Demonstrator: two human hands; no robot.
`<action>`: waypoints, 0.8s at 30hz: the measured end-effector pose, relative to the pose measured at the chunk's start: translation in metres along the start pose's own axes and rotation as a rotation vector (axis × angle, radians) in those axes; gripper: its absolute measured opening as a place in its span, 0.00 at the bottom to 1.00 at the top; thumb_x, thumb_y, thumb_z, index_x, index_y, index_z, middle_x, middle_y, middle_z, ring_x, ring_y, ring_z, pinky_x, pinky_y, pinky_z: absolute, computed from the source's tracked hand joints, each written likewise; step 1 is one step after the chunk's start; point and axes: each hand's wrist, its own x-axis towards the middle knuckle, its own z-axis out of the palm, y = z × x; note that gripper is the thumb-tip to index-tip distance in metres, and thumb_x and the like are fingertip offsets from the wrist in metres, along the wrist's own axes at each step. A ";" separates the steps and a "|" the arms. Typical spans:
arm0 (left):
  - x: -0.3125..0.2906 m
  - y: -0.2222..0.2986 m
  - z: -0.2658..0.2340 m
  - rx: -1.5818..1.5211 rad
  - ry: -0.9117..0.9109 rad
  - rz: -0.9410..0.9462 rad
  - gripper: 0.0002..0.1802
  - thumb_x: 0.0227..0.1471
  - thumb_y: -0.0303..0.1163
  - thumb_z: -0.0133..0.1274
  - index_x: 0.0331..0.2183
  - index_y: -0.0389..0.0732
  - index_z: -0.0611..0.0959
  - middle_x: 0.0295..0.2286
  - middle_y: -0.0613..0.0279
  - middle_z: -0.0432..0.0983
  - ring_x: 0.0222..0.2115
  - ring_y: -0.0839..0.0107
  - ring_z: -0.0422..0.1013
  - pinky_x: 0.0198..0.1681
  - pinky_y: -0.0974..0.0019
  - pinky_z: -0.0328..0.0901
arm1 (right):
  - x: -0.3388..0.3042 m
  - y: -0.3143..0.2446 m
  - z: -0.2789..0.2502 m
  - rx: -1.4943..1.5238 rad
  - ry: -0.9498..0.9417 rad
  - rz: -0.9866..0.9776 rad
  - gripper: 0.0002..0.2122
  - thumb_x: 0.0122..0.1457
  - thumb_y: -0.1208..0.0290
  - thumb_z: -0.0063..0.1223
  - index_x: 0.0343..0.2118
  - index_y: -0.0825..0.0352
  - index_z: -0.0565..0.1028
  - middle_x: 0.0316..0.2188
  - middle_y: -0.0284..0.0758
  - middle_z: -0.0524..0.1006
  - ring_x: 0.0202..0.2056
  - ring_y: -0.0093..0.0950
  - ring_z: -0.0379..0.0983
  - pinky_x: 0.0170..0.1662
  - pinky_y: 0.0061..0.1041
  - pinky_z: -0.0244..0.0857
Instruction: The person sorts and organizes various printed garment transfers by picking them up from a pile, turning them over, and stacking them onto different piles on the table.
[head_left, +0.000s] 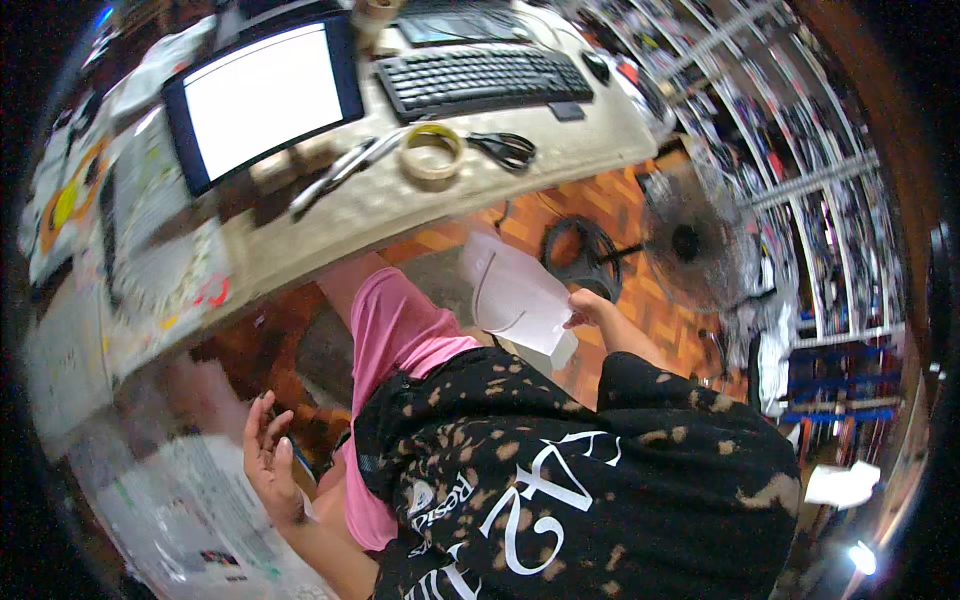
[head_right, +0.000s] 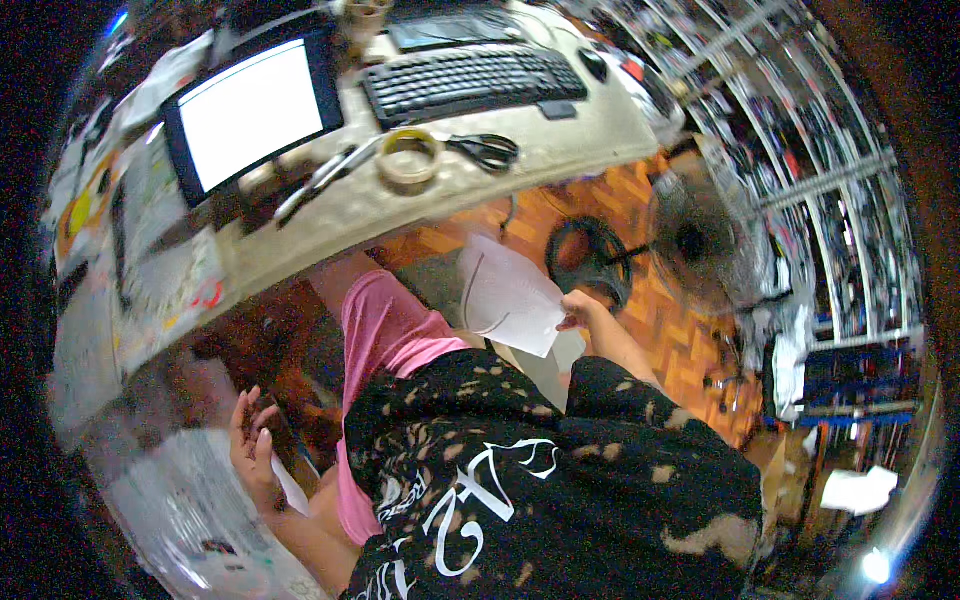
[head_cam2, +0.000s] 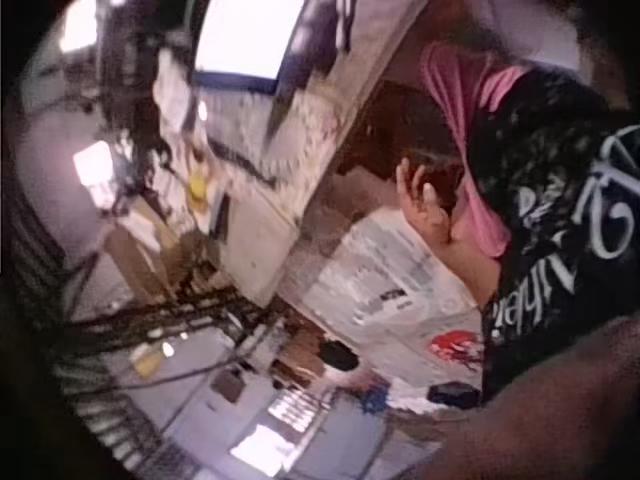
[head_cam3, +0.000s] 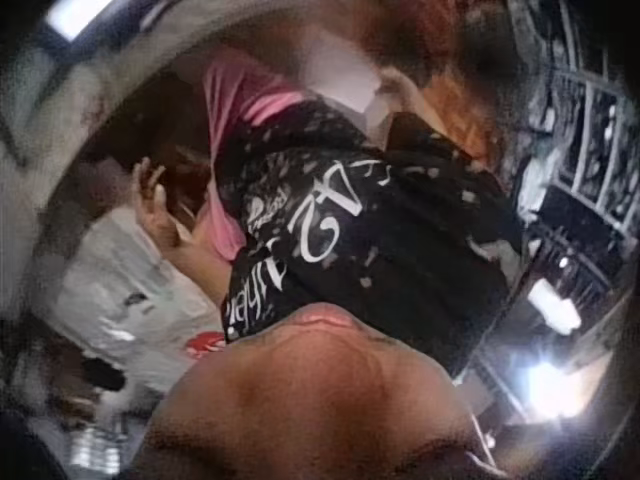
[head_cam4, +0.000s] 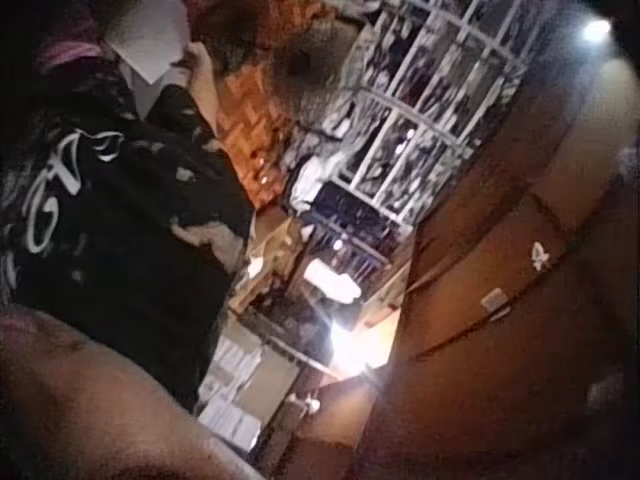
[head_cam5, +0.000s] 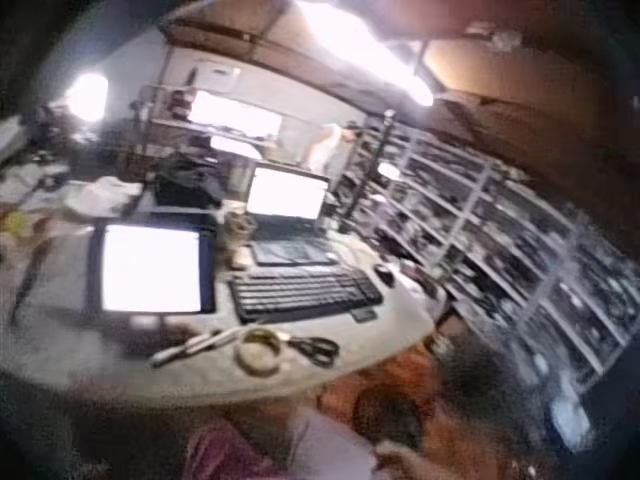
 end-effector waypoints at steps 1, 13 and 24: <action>0.010 0.006 -0.001 0.003 -0.024 -0.029 0.30 0.48 0.27 0.46 0.54 0.35 0.63 0.51 0.52 0.63 0.45 0.65 0.66 0.53 0.64 0.56 | 0.007 0.024 0.001 0.096 0.019 -0.029 0.17 0.55 0.64 0.46 0.43 0.73 0.65 0.31 0.48 0.75 0.27 0.41 0.76 0.27 0.40 0.72; 0.144 0.022 0.117 0.315 -0.198 -0.199 0.28 0.50 0.29 0.46 0.54 0.36 0.64 0.45 0.50 0.67 0.44 0.65 0.67 0.50 0.64 0.60 | 0.127 0.188 -0.109 0.897 0.025 0.233 0.16 0.53 0.67 0.50 0.44 0.68 0.68 0.37 0.41 0.74 0.34 0.37 0.73 0.28 0.36 0.74; 0.144 0.033 0.129 0.453 -0.141 -0.285 0.32 0.49 0.35 0.48 0.55 0.36 0.63 0.46 0.49 0.66 0.45 0.62 0.66 0.53 0.61 0.55 | 0.166 0.176 -0.201 0.917 1.002 -0.128 0.34 0.49 0.53 0.53 0.55 0.70 0.59 0.51 0.47 0.63 0.49 0.41 0.63 0.51 0.36 0.60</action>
